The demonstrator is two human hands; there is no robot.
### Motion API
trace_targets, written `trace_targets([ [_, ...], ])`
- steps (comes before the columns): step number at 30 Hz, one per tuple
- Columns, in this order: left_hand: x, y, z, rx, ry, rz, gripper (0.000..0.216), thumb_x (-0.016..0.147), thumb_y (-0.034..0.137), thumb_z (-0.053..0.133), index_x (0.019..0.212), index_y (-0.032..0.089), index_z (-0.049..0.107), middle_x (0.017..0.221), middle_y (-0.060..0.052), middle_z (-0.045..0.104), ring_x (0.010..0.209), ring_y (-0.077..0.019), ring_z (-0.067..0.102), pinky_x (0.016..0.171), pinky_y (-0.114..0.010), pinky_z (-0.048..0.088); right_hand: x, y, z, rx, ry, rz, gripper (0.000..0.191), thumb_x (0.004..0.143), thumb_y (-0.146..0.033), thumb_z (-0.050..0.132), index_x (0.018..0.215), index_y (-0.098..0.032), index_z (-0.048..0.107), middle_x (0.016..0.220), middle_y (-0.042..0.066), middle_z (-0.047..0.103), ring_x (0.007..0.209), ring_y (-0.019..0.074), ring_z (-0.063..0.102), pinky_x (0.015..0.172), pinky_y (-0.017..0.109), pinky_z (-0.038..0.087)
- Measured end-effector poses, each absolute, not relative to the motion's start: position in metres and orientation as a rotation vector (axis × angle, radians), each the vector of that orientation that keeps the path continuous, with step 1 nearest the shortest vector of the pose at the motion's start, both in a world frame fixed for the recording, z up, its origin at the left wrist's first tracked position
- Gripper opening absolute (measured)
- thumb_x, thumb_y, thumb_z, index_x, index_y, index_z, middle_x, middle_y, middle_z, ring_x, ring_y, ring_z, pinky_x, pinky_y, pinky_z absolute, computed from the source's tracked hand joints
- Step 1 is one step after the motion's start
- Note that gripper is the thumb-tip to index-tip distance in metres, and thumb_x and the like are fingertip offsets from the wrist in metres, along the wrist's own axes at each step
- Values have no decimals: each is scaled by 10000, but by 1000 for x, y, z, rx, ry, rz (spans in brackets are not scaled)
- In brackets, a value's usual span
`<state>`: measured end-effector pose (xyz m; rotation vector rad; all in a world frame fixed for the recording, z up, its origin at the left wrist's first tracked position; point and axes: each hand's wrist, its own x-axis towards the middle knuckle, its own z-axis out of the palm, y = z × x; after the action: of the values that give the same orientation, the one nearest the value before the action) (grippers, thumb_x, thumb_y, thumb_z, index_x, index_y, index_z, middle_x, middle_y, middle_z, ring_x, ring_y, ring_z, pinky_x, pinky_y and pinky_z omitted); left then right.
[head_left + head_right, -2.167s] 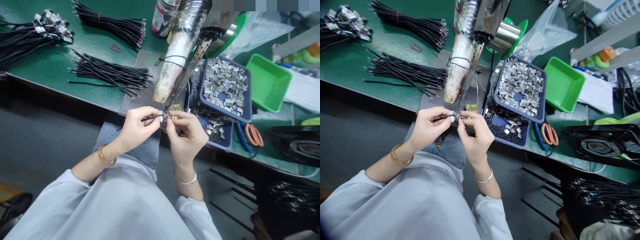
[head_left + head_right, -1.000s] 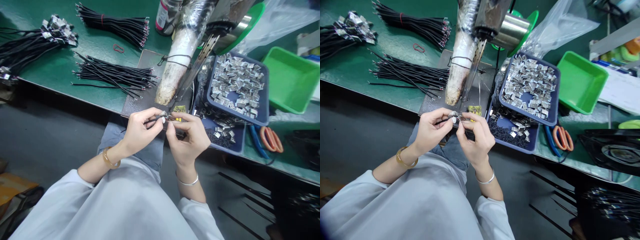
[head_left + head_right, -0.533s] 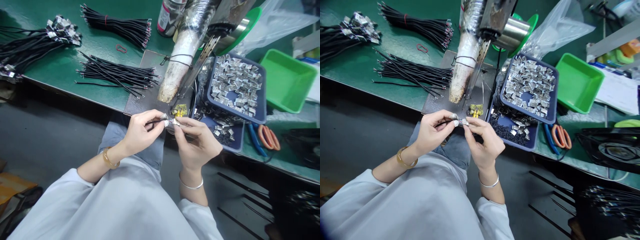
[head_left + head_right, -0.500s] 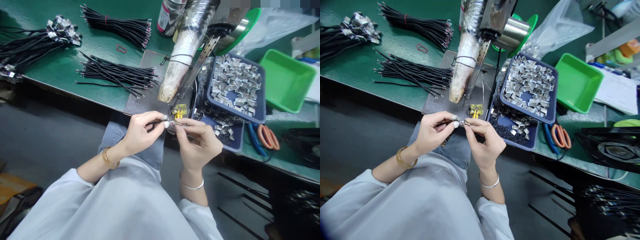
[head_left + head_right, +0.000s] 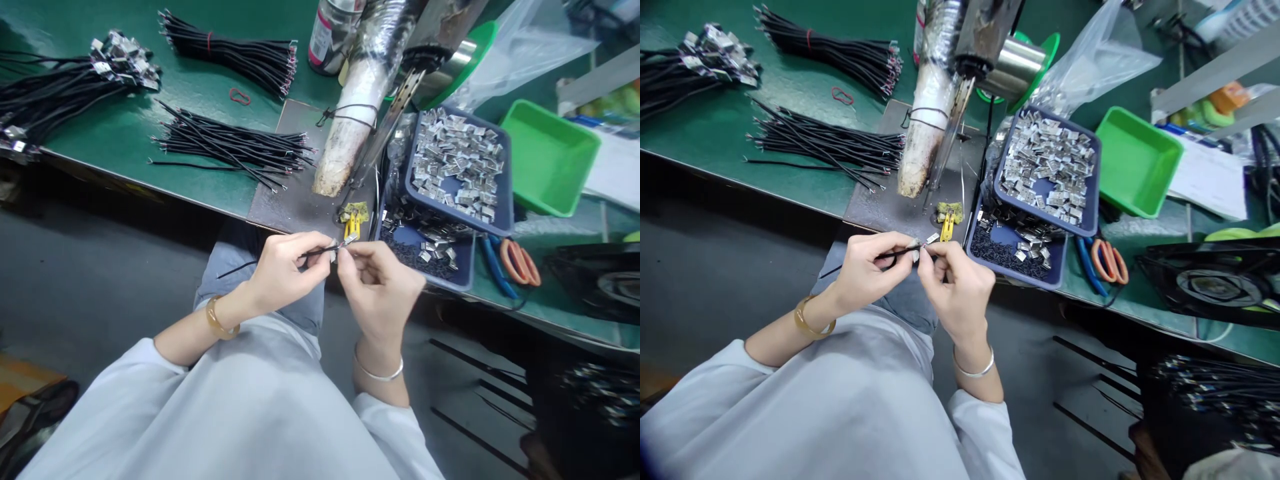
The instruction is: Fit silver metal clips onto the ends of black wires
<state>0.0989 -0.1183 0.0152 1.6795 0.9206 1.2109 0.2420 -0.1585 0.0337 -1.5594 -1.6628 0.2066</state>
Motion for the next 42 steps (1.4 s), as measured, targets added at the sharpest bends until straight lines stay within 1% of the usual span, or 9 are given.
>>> trace_targets([
  [5, 95, -119, 18, 1454, 822, 1087, 98, 833, 177, 637, 834, 119, 716, 660, -1, 646, 544, -59, 510, 500, -155, 405, 249, -159, 28, -1425, -1529, 88, 174, 897, -266, 637, 733, -208, 642, 553, -62, 547, 418, 65, 459, 432, 206, 354],
  [9, 90, -114, 17, 1127, 762, 997, 158, 739, 272, 792, 754, 130, 724, 673, -8, 665, 566, -67, 545, 545, -177, 465, 285, -159, 40, -1551, -1307, -80, 294, 949, -392, 551, 764, -212, 692, 492, -41, 512, 411, 110, 459, 448, 257, 327],
  [12, 89, -110, 19, 1039, 725, 889, 187, 660, 257, 852, 682, 128, 720, 641, -15, 667, 561, -75, 550, 522, -182, 458, 320, -151, 48, -1893, -1551, 33, 264, 890, -411, 608, 728, -226, 706, 533, 1, 589, 473, 144, 512, 513, 295, 372],
  [17, 97, -109, 22, 991, 688, 782, 176, 610, 201, 844, 621, 125, 685, 576, 15, 616, 510, -49, 478, 477, -172, 377, 361, -131, 36, -2048, -1887, -3, 198, 846, -354, 624, 733, -211, 704, 746, 58, 724, 649, 206, 625, 607, 322, 375],
  [21, 101, -110, 21, 954, 710, 785, 201, 591, 218, 841, 597, 127, 663, 519, 49, 541, 481, -28, 394, 457, -168, 311, 370, -122, 31, -2044, -1999, 33, 83, 794, -270, 678, 736, -222, 712, 754, 51, 730, 657, 212, 627, 602, 316, 361],
  [24, 102, -110, 18, 956, 712, 815, 230, 596, 250, 866, 613, 126, 674, 534, 46, 554, 496, -33, 424, 476, -170, 340, 371, -120, 34, -2073, -2049, 80, 45, 769, -232, 700, 726, -227, 712, 755, 51, 731, 654, 206, 616, 594, 313, 338],
  [33, 105, -109, 4, 918, 757, 941, 346, 574, 395, 924, 682, 142, 714, 697, -5, 689, 628, -70, 592, 625, -194, 508, 369, -121, 30, -2034, -2025, 115, 69, 770, -233, 639, 702, -222, 648, 735, 41, 710, 662, 204, 628, 610, 313, 369],
  [38, 104, -110, 1, 946, 735, 968, 342, 662, 455, 878, 743, 158, 729, 638, 19, 635, 601, -69, 577, 600, -193, 498, 366, -125, 29, -2003, -1930, 90, 102, 806, -282, 630, 746, -218, 683, 757, 46, 724, 624, 182, 589, 600, 312, 361],
  [42, 105, -110, 0, 957, 742, 982, 304, 669, 423, 878, 736, 163, 735, 626, 21, 631, 581, -67, 560, 580, -194, 487, 366, -126, 30, -2015, -1917, 92, 100, 813, -289, 655, 763, -216, 700, 775, 53, 737, 681, 207, 636, 631, 316, 394],
])
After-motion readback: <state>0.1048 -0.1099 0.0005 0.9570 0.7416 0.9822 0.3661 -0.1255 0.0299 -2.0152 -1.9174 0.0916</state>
